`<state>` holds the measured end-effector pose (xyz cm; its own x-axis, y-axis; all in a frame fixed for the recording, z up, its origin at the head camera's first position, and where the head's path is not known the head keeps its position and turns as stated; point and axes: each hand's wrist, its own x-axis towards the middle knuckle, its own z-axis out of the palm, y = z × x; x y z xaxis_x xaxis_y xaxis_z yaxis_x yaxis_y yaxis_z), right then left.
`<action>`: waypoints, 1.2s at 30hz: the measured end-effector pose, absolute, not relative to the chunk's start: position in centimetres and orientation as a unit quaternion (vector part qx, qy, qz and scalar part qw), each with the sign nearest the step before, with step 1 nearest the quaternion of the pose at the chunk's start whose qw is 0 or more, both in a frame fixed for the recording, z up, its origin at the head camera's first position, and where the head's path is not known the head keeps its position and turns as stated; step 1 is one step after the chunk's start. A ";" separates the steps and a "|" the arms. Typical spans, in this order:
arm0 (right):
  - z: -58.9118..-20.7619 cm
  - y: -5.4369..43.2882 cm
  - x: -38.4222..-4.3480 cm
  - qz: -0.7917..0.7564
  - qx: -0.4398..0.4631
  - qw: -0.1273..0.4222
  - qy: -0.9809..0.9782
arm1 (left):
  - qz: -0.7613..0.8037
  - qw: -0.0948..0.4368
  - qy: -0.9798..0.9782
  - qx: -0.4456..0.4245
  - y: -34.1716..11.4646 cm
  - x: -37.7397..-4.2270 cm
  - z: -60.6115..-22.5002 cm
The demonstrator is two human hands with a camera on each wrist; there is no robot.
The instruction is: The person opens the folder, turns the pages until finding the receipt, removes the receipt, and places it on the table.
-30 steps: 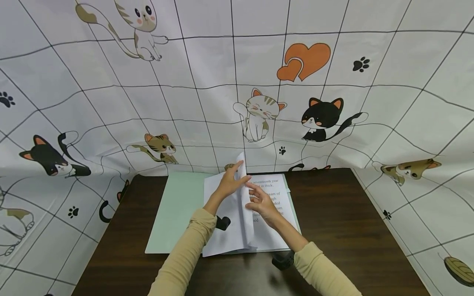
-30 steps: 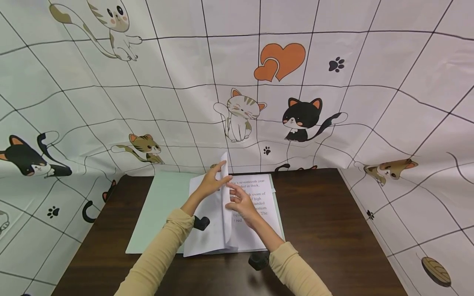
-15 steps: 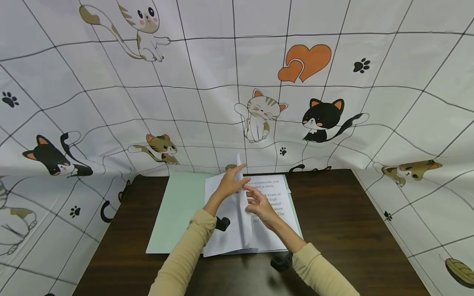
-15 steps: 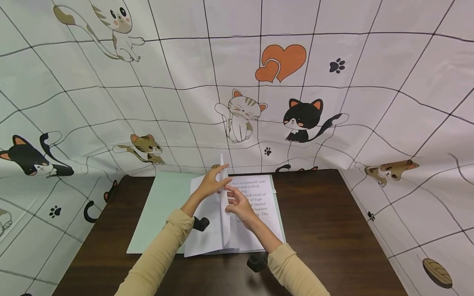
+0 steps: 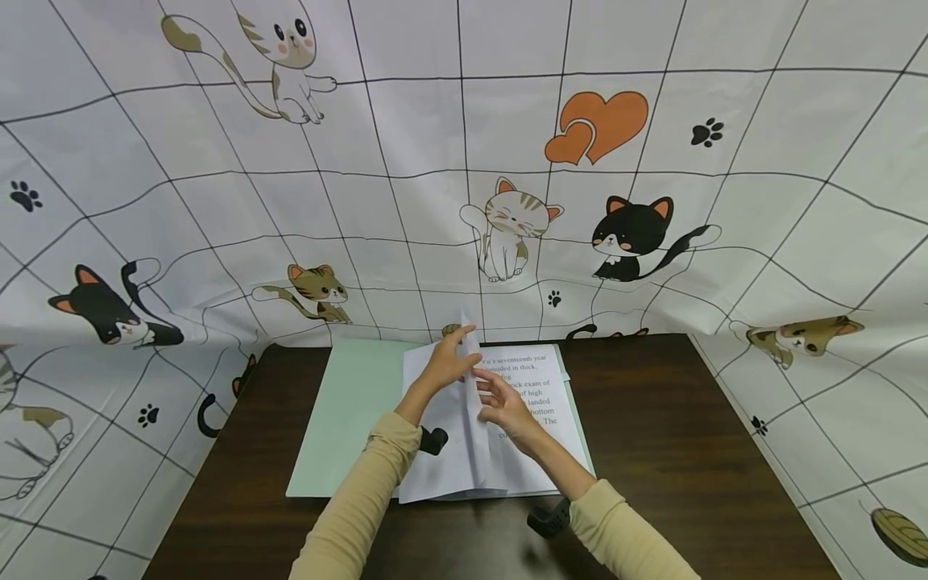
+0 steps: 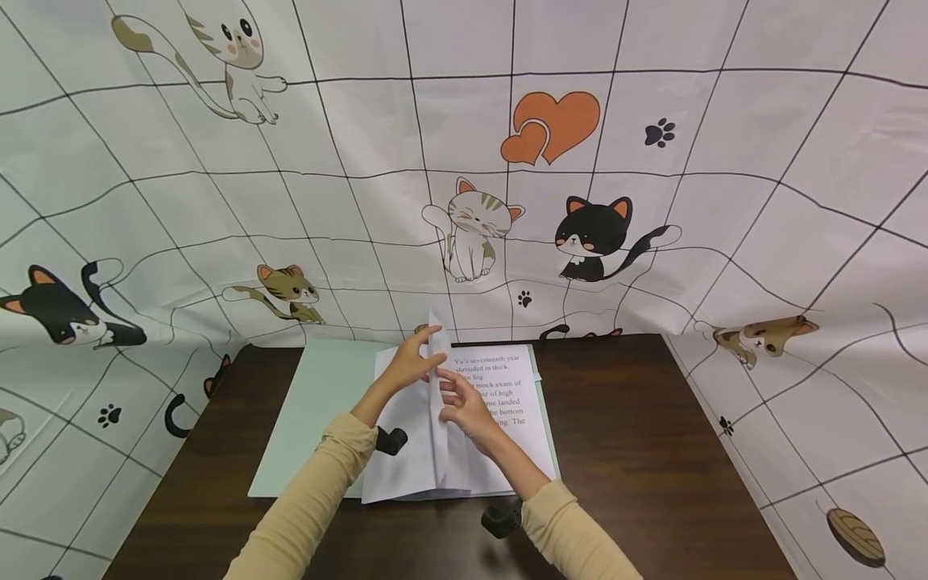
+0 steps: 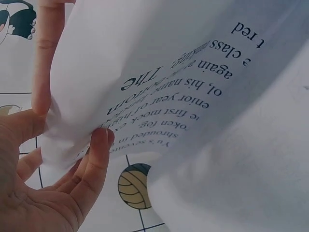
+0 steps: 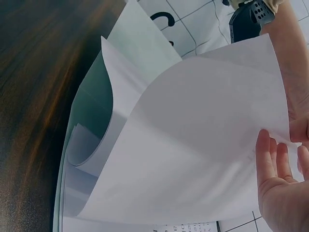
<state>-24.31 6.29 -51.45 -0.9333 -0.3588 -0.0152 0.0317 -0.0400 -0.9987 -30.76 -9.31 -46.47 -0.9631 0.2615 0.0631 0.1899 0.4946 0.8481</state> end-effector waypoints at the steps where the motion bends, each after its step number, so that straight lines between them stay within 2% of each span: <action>1: -51.5 6.3 -24.3 -0.711 -0.120 0.137 0.679 | 0.487 0.038 0.863 0.130 -9.3 -30.8 -46.5; 17: -52.3 6.2 -24.0 -0.702 -0.123 0.160 0.683 | 0.531 0.058 0.842 0.074 -10.3 -30.6 -47.9; 36: -52.2 6.6 -24.0 -0.718 -0.124 0.182 0.660 | 0.531 0.020 0.845 0.064 -11.5 -30.3 -48.7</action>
